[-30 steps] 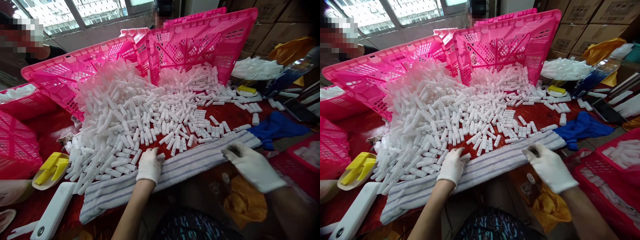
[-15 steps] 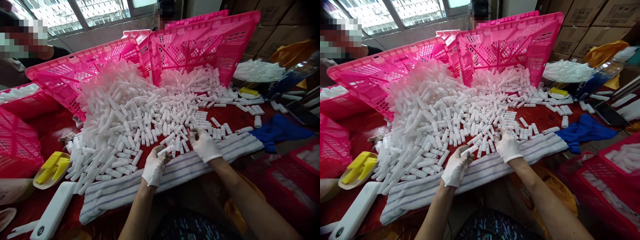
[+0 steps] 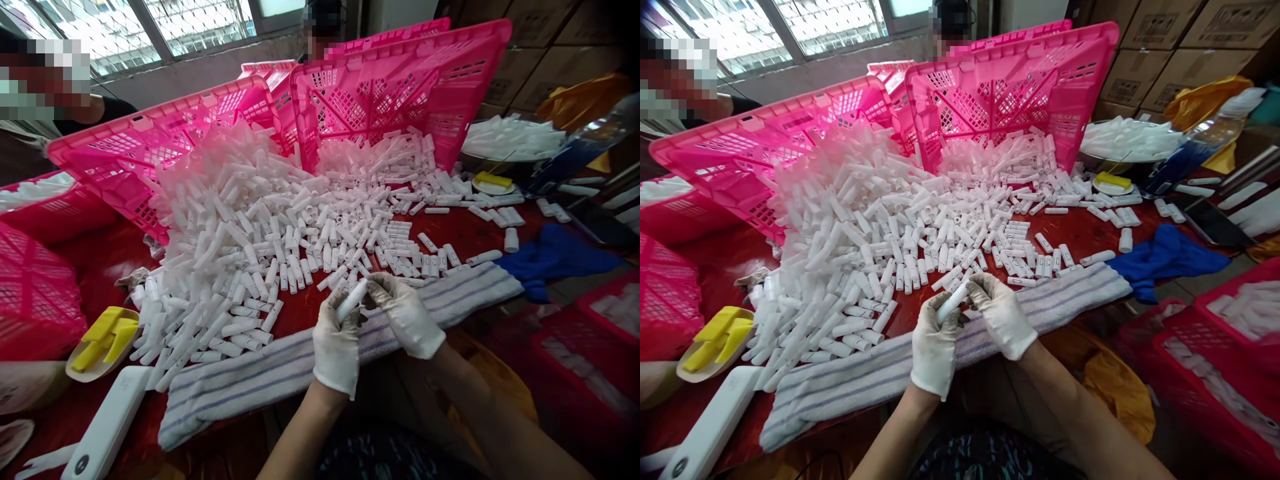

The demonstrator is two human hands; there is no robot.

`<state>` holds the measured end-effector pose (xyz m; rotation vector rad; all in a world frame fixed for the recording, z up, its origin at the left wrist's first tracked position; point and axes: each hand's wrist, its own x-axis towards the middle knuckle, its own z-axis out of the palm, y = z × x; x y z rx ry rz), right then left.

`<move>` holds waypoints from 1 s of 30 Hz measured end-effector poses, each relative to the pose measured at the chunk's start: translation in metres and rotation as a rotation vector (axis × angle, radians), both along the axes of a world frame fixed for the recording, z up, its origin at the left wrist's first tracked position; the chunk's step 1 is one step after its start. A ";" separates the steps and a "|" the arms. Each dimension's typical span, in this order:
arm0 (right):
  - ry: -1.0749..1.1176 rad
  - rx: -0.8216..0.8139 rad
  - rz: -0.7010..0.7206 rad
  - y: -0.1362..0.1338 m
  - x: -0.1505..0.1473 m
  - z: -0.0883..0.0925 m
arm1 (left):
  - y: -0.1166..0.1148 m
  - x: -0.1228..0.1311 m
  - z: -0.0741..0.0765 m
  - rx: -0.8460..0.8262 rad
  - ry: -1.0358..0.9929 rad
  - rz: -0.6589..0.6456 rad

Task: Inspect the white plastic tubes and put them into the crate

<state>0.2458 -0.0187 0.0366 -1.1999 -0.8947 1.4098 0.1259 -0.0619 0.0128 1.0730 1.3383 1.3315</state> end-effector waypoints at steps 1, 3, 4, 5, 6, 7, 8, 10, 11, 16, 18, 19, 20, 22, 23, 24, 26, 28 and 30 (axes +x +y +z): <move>-0.018 -0.003 0.017 0.000 0.001 -0.001 | 0.000 0.000 -0.001 0.000 0.048 -0.014; -0.057 0.002 0.037 0.001 0.004 -0.002 | 0.000 -0.002 -0.002 -0.010 0.101 -0.035; -0.077 0.018 0.053 0.002 0.007 -0.003 | 0.000 -0.004 -0.001 -0.024 0.085 -0.044; -0.095 0.054 0.069 0.003 0.009 -0.003 | 0.000 -0.005 0.000 -0.050 0.031 -0.064; -0.112 0.109 0.091 0.003 0.012 -0.003 | 0.000 -0.007 0.002 -0.090 -0.062 -0.103; -0.126 0.177 0.111 0.004 0.016 -0.003 | 0.001 -0.010 0.004 -0.140 -0.185 -0.157; -0.134 0.249 0.128 0.003 0.019 -0.004 | 0.001 -0.012 0.007 -0.196 -0.323 -0.221; -0.134 0.361 0.164 0.000 0.026 -0.004 | 0.002 -0.014 0.010 -0.312 -0.577 -0.359; -0.140 0.389 0.192 -0.003 0.028 -0.005 | 0.002 -0.013 0.011 -0.363 -0.670 -0.416; -0.234 0.403 0.221 -0.025 0.042 -0.013 | -0.008 0.013 0.010 -0.360 -0.680 -0.450; -0.269 0.299 0.160 -0.036 0.054 -0.015 | -0.013 0.019 0.012 -0.290 -0.404 -0.487; -0.300 0.222 0.110 -0.041 0.064 -0.016 | -0.015 0.017 0.014 -0.239 -0.199 -0.514; -0.344 0.147 0.044 -0.045 0.076 -0.015 | -0.015 0.009 0.016 -0.181 0.045 -0.504; -0.495 0.022 -0.051 -0.051 0.104 -0.013 | -0.012 -0.018 0.021 -0.070 0.527 -0.351; -0.599 -0.024 -0.033 -0.051 0.116 -0.012 | -0.008 -0.037 0.023 -0.072 0.773 -0.176; -0.715 -0.053 0.005 -0.050 0.125 -0.010 | -0.003 -0.056 0.024 -0.103 0.858 -0.072; -0.938 -0.065 0.079 -0.043 0.127 -0.008 | 0.009 -0.091 0.021 -0.281 1.137 0.147; -1.056 -0.016 0.050 -0.028 0.106 -0.009 | 0.021 -0.111 0.013 -0.433 1.349 0.125; -1.006 0.042 0.072 -0.008 0.070 -0.014 | 0.030 -0.113 0.001 -0.431 1.384 0.050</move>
